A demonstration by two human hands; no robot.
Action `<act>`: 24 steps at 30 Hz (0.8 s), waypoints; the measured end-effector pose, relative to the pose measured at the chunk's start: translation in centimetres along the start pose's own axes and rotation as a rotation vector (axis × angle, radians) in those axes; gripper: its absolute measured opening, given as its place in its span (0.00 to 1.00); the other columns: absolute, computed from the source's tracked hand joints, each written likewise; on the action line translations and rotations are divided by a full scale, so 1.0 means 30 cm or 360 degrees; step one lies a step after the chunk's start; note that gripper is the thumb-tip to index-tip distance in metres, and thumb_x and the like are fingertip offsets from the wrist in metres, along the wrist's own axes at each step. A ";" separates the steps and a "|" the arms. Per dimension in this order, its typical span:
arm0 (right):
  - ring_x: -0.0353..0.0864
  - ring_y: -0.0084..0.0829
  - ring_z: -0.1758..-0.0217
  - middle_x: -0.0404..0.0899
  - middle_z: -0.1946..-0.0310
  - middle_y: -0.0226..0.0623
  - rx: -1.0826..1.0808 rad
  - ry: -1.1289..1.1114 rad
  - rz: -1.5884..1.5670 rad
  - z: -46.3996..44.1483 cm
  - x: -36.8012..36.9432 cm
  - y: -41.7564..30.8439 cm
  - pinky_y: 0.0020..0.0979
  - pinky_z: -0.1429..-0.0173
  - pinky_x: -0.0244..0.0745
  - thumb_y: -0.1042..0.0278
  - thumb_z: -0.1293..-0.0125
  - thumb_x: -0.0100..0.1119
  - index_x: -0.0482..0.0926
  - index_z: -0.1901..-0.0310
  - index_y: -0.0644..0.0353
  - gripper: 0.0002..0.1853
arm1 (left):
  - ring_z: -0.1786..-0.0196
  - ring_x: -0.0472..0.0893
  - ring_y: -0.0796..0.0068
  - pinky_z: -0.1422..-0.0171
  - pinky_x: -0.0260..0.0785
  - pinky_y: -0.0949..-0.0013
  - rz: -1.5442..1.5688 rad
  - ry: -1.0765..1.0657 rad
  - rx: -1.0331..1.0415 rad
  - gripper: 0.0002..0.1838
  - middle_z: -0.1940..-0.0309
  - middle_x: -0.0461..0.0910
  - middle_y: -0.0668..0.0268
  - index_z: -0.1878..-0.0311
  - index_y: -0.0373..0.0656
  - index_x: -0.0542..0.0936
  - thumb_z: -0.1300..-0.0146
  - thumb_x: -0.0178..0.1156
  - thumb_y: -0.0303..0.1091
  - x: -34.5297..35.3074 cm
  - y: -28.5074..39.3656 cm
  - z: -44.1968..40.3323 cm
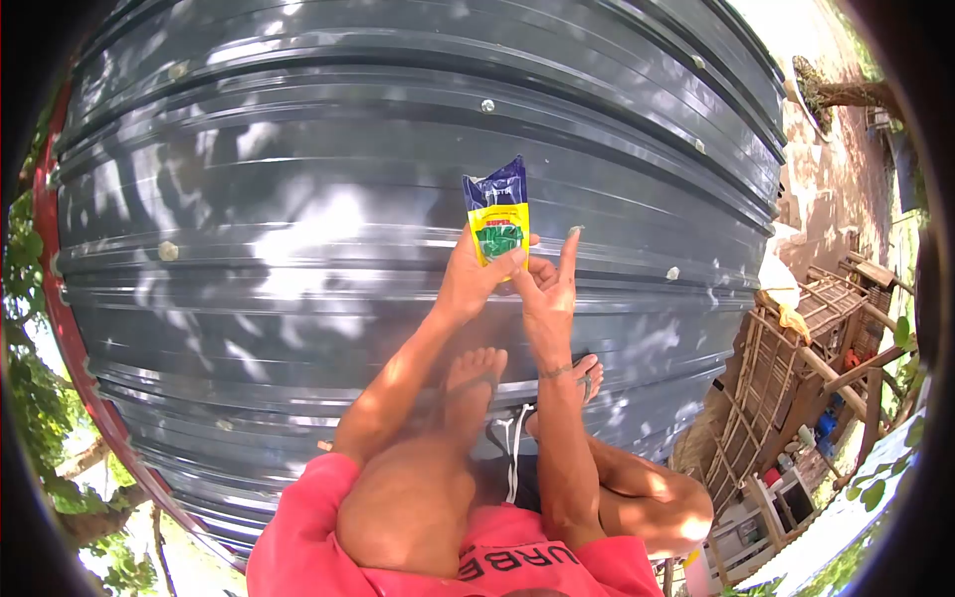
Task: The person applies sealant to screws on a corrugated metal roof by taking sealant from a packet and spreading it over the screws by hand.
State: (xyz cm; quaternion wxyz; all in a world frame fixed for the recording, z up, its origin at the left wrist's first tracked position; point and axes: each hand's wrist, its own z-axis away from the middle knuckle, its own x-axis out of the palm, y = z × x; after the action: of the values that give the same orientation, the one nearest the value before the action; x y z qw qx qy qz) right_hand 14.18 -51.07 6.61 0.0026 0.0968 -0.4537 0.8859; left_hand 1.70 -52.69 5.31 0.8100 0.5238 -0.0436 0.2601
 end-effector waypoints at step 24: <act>0.82 0.27 0.49 0.81 0.48 0.43 0.0028 -0.0153 0.0285 0.109 -0.089 0.032 0.29 0.45 0.81 0.77 0.33 0.65 0.33 0.17 0.59 0.55 | 0.64 0.81 0.75 0.45 0.78 0.63 -0.0143 0.0197 -0.0183 0.08 0.69 0.77 0.66 0.55 0.40 0.75 0.28 0.46 0.29 -0.162 -0.062 0.065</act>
State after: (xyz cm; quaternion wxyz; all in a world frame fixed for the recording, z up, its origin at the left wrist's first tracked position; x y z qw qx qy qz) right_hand 17.25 -54.04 7.23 -0.0992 0.0984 -0.4523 0.8809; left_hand -1.21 -56.81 2.97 0.8507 0.4608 0.0153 0.2524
